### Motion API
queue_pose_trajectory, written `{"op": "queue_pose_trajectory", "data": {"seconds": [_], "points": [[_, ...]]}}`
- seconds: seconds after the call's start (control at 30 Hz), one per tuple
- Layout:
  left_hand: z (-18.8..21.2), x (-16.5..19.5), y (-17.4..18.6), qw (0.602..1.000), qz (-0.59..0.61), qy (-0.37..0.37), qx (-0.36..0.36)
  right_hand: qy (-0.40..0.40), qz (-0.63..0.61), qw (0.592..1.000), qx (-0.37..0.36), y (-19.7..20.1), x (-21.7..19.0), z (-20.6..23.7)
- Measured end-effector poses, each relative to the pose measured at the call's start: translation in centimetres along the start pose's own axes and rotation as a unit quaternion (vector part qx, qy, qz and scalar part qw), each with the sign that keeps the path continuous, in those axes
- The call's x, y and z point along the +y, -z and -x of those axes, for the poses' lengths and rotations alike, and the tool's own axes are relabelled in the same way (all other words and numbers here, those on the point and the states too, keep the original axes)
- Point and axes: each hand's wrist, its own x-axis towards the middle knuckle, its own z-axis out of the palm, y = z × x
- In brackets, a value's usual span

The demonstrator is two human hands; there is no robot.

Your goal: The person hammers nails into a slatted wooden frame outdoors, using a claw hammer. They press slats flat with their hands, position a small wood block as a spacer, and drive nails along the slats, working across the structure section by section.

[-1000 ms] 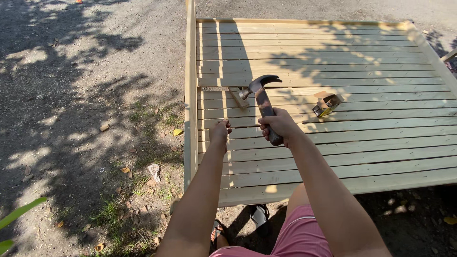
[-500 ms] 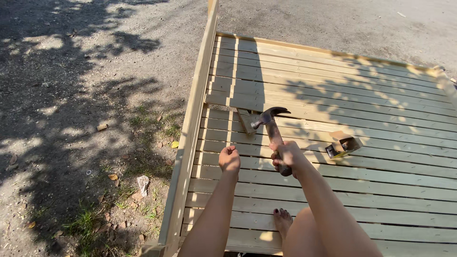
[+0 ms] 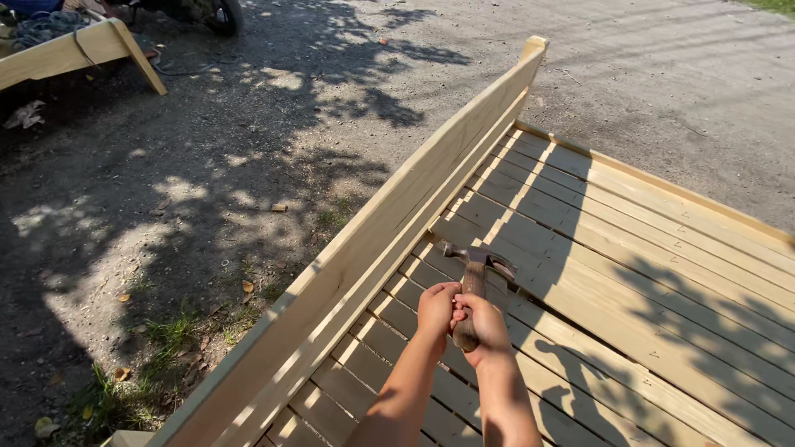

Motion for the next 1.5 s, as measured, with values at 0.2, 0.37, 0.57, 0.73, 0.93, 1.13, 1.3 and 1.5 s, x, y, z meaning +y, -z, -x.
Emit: {"op": "queue_pose_trajectory", "data": {"seconds": [0.2,0.37,0.57,0.73,0.93,1.13,1.3,1.5], "points": [[-3.7,-1.3,-1.4,0.994,-0.083,-0.066,-0.003,0.062,0.061,0.996,-0.009,1.3,-1.4,-2.8],[-5.8,-2.6,-2.2,0.993,-0.068,-0.091,0.033,0.079,0.065,0.995,-0.018,2.3,-1.8,-5.2],[-7.5,-3.4,-2.9,0.986,-0.079,-0.125,0.082,0.077,0.099,0.992,0.01,2.5,-2.9,-6.0],[-7.3,-2.4,-3.5,0.973,-0.188,-0.122,0.051,0.069,0.061,0.995,0.038,1.4,-4.1,-3.4],[-7.4,-4.0,-6.2,0.956,-0.257,-0.141,0.02,0.07,0.036,0.996,0.038,3.7,-6.6,-1.3],[-8.4,-11.0,-8.3,0.979,-0.179,-0.095,-0.01,0.104,0.022,0.989,0.103,9.2,-8.1,-1.4],[-9.9,-14.3,-11.2,0.989,-0.117,-0.082,-0.039,0.131,0.022,0.982,0.136,12.3,-8.8,-1.1],[-10.0,-16.4,-11.9,0.987,-0.099,-0.072,-0.102,0.162,0.03,0.973,0.162,13.6,-8.5,-1.3]]}}
